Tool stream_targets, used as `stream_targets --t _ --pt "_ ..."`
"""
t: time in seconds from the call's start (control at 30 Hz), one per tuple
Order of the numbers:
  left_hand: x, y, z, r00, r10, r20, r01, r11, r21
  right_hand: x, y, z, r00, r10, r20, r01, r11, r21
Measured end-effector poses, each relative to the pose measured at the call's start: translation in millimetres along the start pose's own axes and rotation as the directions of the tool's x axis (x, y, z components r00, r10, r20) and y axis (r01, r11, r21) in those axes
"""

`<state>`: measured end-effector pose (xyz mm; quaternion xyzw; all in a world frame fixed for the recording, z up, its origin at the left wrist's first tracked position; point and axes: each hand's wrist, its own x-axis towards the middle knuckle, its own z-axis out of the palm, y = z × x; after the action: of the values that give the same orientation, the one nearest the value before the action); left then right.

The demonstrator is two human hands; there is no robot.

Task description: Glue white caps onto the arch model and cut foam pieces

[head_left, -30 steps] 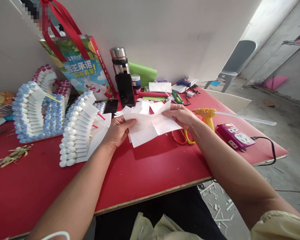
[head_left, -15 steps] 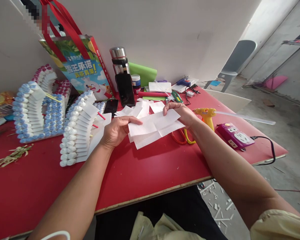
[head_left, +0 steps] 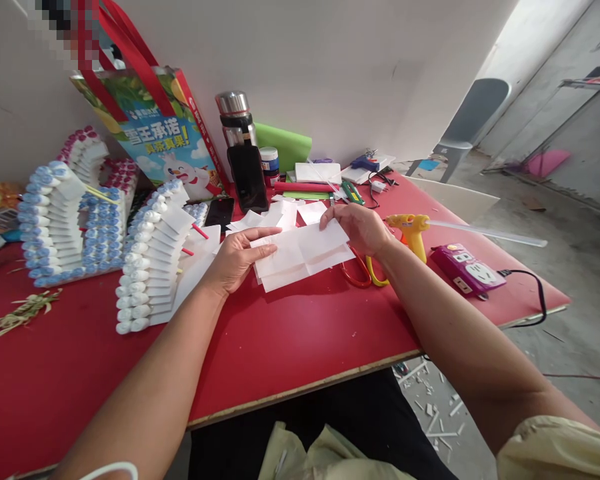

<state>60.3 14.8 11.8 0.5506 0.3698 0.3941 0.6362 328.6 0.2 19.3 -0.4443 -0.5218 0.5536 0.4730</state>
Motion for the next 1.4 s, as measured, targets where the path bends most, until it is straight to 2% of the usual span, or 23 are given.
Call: stream_targets --t 0.1,0.2,0.3,0.53,0.7,0.87,1.0,1.17,1.4 --pt "1.2 -1.1 -0.4 0.999 -0.035 -0.024 0.035 0.999 -0.018 -0.9 -0.6 2.1 0.998 -0.021 0.061 0.02 1.0 0.004" --pt "1.7 -1.8 0.0 0.998 -0.048 -0.035 0.048 0.999 -0.024 -1.1 1.1 3.9 0.995 -0.076 0.068 0.08 0.995 -0.063" --pt "1.7 -1.7 0.5 0.997 -0.065 -0.03 0.063 0.996 -0.055 -0.3 3.0 4.7 0.99 -0.098 0.102 0.103 0.994 -0.046" --pt "1.9 -4.5 2.6 0.991 -0.114 -0.073 0.098 0.975 -0.198 1.8 6.9 3.5 0.995 -0.066 0.07 0.066 0.998 -0.001" --pt "1.3 -3.6 5.9 0.998 -0.062 -0.028 0.057 0.986 -0.155 3.7 9.3 3.4 0.996 -0.072 0.05 0.068 0.994 0.085" --pt "2.4 -3.3 6.3 0.999 0.008 -0.038 -0.014 0.986 -0.166 4.4 10.6 5.3 0.997 -0.066 0.031 0.063 0.994 0.095" --pt "2.0 -4.5 5.4 1.0 -0.011 -0.003 0.01 0.99 -0.14 4.4 10.7 5.1 0.995 -0.089 0.044 0.083 0.99 0.117" --pt "2.7 -7.3 4.3 0.998 0.001 -0.062 -0.007 0.995 -0.098 2.5 7.4 5.6 0.995 -0.092 0.038 0.088 0.99 0.111" --pt "3.2 -9.8 7.2 0.987 0.125 -0.101 -0.126 0.992 0.004 0.4 4.0 6.7 0.997 -0.027 0.072 0.017 0.991 0.133"
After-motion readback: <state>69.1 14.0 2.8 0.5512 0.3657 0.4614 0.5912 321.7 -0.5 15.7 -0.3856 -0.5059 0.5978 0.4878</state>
